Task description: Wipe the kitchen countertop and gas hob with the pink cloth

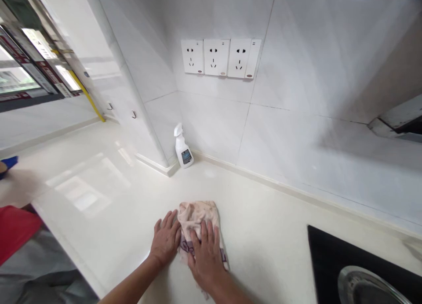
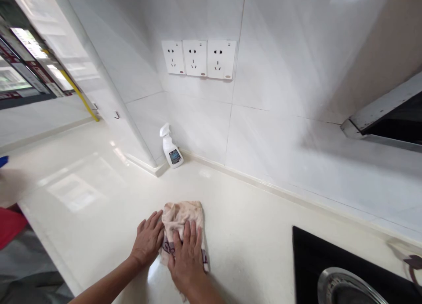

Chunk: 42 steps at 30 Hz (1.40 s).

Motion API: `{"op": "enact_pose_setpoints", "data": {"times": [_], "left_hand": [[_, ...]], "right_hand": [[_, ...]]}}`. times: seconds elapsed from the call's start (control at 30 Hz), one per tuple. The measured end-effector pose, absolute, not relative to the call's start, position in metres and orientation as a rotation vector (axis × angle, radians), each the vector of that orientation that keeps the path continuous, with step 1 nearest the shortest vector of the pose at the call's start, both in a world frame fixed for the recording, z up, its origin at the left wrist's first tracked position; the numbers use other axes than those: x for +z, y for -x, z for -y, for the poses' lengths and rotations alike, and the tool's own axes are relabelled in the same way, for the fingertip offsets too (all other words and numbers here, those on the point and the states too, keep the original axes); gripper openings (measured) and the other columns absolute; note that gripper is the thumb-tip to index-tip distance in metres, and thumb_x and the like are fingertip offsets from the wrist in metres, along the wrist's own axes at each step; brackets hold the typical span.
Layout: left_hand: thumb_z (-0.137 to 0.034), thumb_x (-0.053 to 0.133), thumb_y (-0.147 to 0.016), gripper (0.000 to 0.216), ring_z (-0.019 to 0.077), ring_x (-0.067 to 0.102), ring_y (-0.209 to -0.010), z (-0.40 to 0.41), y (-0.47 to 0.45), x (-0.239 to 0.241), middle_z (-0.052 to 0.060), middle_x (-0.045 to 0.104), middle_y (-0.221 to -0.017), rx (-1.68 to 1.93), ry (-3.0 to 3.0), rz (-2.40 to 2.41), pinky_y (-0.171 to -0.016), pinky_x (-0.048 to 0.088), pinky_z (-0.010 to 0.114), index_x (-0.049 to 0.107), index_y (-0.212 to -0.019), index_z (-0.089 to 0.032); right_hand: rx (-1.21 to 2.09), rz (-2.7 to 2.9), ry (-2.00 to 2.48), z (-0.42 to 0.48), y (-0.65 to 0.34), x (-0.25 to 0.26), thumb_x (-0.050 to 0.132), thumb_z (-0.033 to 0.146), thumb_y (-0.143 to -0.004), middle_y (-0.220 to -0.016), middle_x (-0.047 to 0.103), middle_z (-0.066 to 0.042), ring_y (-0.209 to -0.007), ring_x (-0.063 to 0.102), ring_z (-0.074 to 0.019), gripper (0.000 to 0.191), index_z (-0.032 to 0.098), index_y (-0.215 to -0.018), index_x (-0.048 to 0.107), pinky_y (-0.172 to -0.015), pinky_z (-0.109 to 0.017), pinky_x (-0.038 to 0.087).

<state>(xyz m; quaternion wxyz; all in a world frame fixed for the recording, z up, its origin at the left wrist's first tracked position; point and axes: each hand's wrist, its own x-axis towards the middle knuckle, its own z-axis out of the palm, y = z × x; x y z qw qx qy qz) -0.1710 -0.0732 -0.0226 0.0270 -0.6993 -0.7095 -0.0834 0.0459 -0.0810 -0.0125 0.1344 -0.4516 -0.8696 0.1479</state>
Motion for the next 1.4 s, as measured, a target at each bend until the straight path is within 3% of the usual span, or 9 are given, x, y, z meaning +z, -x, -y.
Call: {"op": "enact_pose_setpoints", "data": {"times": [0.2, 0.3, 0.47, 0.6, 0.7, 0.8, 0.97, 1.2, 1.4], "left_hand": [[-0.027, 0.047, -0.096, 0.054, 0.0342, 0.038, -0.154, 0.074, 0.172, -0.024, 0.012, 0.048, -0.165, -0.237, 2.183, 2.25, -0.121, 0.029, 0.058, 0.06, -0.149, -0.027], [-0.027, 0.043, -0.1, 0.052, 0.0336, 0.039, -0.154, 0.074, 0.173, -0.025, 0.012, 0.048, -0.165, -0.243, 2.169, 2.261, -0.121, 0.03, 0.058, 0.061, -0.148, -0.028], [-0.032, 0.039, -0.103, 0.049, 0.0327, 0.042, -0.151, 0.072, 0.174, -0.03, 0.01, 0.052, -0.162, -0.279, 2.154, 2.236, -0.12, 0.032, 0.058, 0.062, -0.147, -0.029], [-0.033, 0.04, -0.104, 0.049, 0.0322, 0.043, -0.151, 0.072, 0.174, -0.032, 0.01, 0.053, -0.161, -0.306, 2.139, 2.214, -0.12, 0.033, 0.058, 0.063, -0.146, -0.029], [-0.033, 0.038, -0.104, 0.049, 0.0322, 0.042, -0.151, 0.072, 0.174, -0.03, 0.01, 0.052, -0.162, -0.284, 2.144, 2.223, -0.119, 0.033, 0.058, 0.062, -0.147, -0.028], [-0.034, 0.037, -0.105, 0.05, 0.0325, 0.042, -0.152, 0.072, 0.173, -0.029, 0.01, 0.051, -0.163, -0.271, 2.142, 2.239, -0.12, 0.033, 0.06, 0.061, -0.148, -0.028], [-0.035, 0.037, -0.105, 0.05, 0.0321, 0.041, -0.153, 0.072, 0.172, -0.028, 0.009, 0.05, -0.163, -0.266, 2.147, 2.247, -0.12, 0.034, 0.06, 0.06, -0.148, -0.029], [-0.034, 0.038, -0.104, 0.049, 0.0322, 0.042, -0.152, 0.072, 0.171, -0.03, 0.01, 0.051, -0.163, -0.298, 2.143, 2.245, -0.12, 0.033, 0.06, 0.061, -0.147, -0.029], [-0.034, 0.039, -0.104, 0.049, 0.032, 0.042, -0.152, 0.071, 0.171, -0.031, 0.009, 0.051, -0.163, -0.302, 2.142, 2.254, -0.12, 0.033, 0.06, 0.061, -0.148, -0.031]], "right_hand": [[0.268, 2.545, 1.176, 0.126, -0.08, -0.029, 0.061, 0.058, -0.093, -0.177, 0.011, -0.013, -0.16, 0.019, -0.0416, 0.083, 0.035, -0.165, 0.027, -0.126, -0.065, 0.029], [0.064, 2.548, 1.052, 0.144, -0.101, -0.054, 0.066, 0.058, -0.088, -0.171, 0.032, -0.014, -0.155, 0.035, -0.0406, 0.084, 0.035, -0.162, 0.035, -0.122, -0.061, 0.039], [-0.312, 2.458, 0.865, 0.156, -0.14, -0.088, 0.062, 0.056, -0.091, -0.148, 0.064, -0.008, -0.137, 0.06, -0.0333, 0.063, 0.039, -0.15, 0.051, -0.11, -0.052, 0.052], [-0.244, 2.544, 0.858, 0.146, -0.175, -0.076, 0.064, 0.055, -0.089, -0.156, 0.058, -0.006, -0.141, 0.056, -0.0319, 0.065, 0.041, -0.151, 0.05, -0.11, -0.048, 0.052], [-0.081, 2.588, 1.059, 0.124, -0.2, -0.059, 0.066, 0.048, -0.088, -0.167, 0.043, -0.006, -0.151, 0.044, -0.0339, 0.068, 0.04, -0.153, 0.049, -0.119, -0.053, 0.041], [-0.047, 2.505, 1.327, 0.089, -0.225, -0.051, 0.06, 0.043, -0.093, -0.167, 0.043, -0.005, -0.152, 0.04, -0.0335, 0.057, 0.038, -0.149, 0.055, -0.123, -0.058, 0.033], [-0.094, 2.157, 1.939, 0.034, -0.269, -0.049, 0.061, 0.043, -0.099, -0.153, 0.056, -0.007, -0.133, 0.057, -0.0265, 0.037, 0.031, -0.134, 0.066, -0.112, -0.05, 0.048], [-0.17, 1.953, 2.177, 0.015, -0.308, -0.035, 0.065, 0.047, -0.099, -0.14, 0.061, -0.01, -0.118, 0.063, -0.0239, 0.042, 0.023, -0.134, 0.062, -0.1, -0.048, 0.057], [-0.183, 1.935, 2.199, 0.032, -0.304, -0.038, 0.059, 0.051, -0.099, -0.162, 0.046, -0.013, -0.147, 0.042, -0.0366, 0.055, 0.026, -0.148, 0.055, -0.12, -0.064, 0.036]]}}
